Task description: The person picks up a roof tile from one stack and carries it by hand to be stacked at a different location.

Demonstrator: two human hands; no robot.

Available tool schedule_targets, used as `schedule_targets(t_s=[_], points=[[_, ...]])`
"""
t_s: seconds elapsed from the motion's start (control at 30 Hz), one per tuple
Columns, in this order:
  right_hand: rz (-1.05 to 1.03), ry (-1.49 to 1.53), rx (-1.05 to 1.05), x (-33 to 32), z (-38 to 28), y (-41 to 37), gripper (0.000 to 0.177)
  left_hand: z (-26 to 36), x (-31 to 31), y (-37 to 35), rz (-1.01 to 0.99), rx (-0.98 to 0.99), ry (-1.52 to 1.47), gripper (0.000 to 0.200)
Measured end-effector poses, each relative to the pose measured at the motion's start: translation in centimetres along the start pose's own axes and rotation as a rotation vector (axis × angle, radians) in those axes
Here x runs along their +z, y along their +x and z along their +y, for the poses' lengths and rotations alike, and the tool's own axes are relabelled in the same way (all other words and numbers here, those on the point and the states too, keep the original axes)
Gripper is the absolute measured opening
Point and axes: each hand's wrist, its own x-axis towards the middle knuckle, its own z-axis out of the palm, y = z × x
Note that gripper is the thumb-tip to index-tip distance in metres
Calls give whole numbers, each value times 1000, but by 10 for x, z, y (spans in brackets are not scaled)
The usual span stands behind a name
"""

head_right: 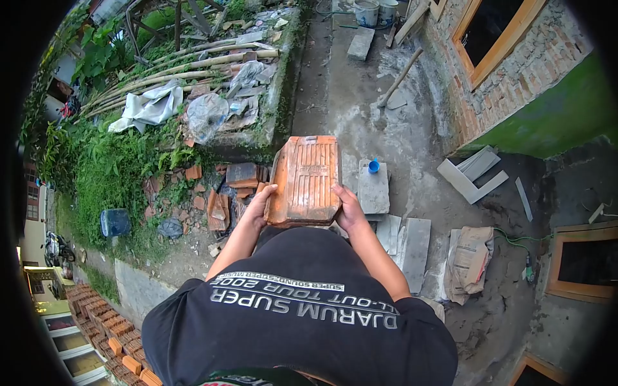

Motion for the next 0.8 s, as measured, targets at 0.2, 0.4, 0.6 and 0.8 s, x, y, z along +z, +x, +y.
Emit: schedule_targets(t_s=[0.2, 0.4, 0.6, 0.8], points=[[-11, -10, -15, 2, -37, 31, 49, 19, 16, 55, -84, -45, -3, 46], [15, -56, -87, 6, -62, 79, 51, 48, 18, 119, -138, -66, -2, 47], [37, -75, -134, 17, -77, 171, 51, 115, 12, 194, -197, -69, 29, 47], [27, -10, -157, 63, -90, 262, 43, 200, 9, 255, -201, -8, 36, 47]])
